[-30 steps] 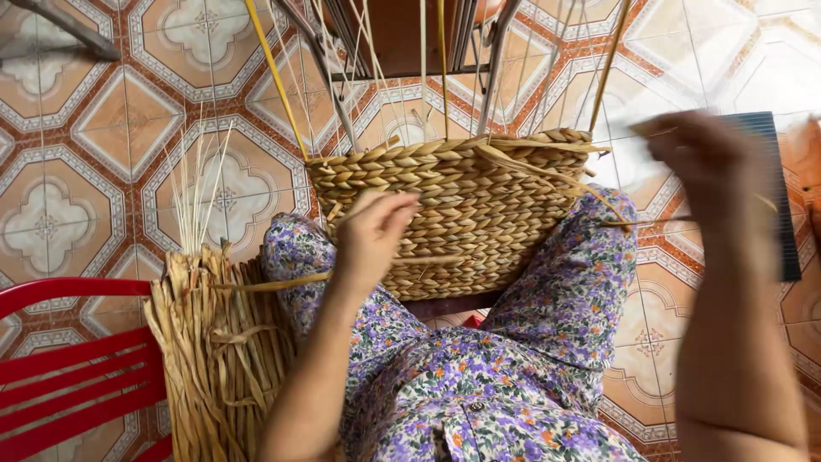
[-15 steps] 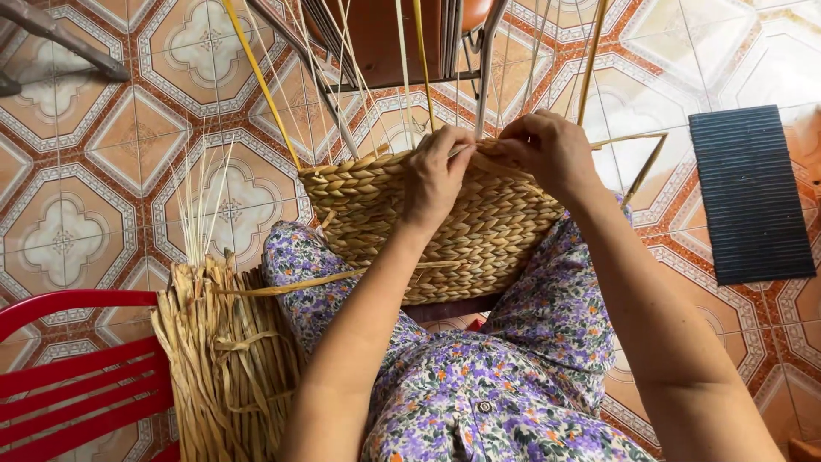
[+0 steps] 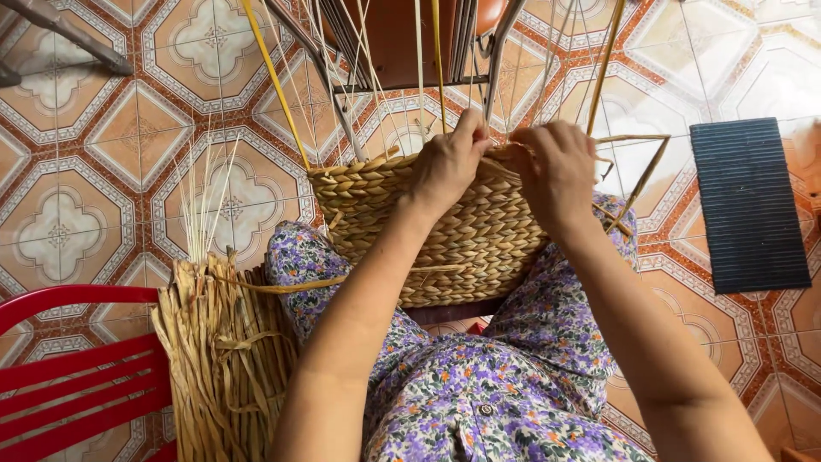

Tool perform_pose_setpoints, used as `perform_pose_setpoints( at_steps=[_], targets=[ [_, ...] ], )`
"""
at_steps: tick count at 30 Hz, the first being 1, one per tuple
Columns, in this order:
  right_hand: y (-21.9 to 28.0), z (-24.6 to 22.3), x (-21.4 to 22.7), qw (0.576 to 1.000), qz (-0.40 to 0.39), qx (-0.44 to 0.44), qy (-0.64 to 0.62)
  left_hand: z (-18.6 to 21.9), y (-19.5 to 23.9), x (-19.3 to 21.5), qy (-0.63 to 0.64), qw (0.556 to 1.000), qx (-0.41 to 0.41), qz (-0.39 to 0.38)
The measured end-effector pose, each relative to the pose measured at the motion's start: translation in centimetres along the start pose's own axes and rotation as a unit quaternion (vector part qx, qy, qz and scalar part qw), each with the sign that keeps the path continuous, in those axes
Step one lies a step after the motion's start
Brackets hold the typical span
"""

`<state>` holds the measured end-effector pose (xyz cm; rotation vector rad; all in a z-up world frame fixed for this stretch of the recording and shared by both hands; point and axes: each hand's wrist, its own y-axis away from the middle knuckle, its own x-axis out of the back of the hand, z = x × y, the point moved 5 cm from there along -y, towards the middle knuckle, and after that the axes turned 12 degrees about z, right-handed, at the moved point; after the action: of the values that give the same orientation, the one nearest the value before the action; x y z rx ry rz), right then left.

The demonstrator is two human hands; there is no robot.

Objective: The person sits on a low chair and weaves a rectangular basket by hand, interlacing dried palm fronds through a vertical frame. They repeatedly pull new strands through the weave and tighten the pattern along the basket's edge.

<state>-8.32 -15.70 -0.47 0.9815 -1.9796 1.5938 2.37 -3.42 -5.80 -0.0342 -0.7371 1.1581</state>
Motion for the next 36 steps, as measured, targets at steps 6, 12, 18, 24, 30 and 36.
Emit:
perform_pose_setpoints(
  at_steps=[6, 12, 18, 24, 30, 36],
  targets=[
    [3.4, 1.8, 0.4, 0.992, -0.026, 0.003, 0.126, 2.1, -2.1, 1.6, 0.075, 0.986, 0.097, -0.113],
    [0.0, 4.0, 1.0, 0.981, -0.186, 0.024, 0.047, 0.0, -2.6, -0.4, 0.151, 0.923, 0.182, -0.304],
    [-4.1, -3.6, 5.8, 0.986, 0.024, 0.155, 0.053, -1.4, -0.7, -3.6, -0.004, 0.99, 0.087, -0.113],
    [-2.0, 3.3, -1.9, 0.993, -0.116, 0.011, -0.032, 0.1, 1.0, -1.3, 0.018, 0.993, -0.111, 0.023],
    [1.0, 7.5, -2.7, 0.86, 0.087, -0.33, -0.38, 0.6, -0.5, -0.8, 0.164, 0.978, 0.018, -0.127],
    [1.7, 4.6, -0.2, 0.616, -0.047, -0.46, -0.638, -0.4, -2.3, -4.4, -0.062, 0.995, -0.047, -0.058]
  ],
)
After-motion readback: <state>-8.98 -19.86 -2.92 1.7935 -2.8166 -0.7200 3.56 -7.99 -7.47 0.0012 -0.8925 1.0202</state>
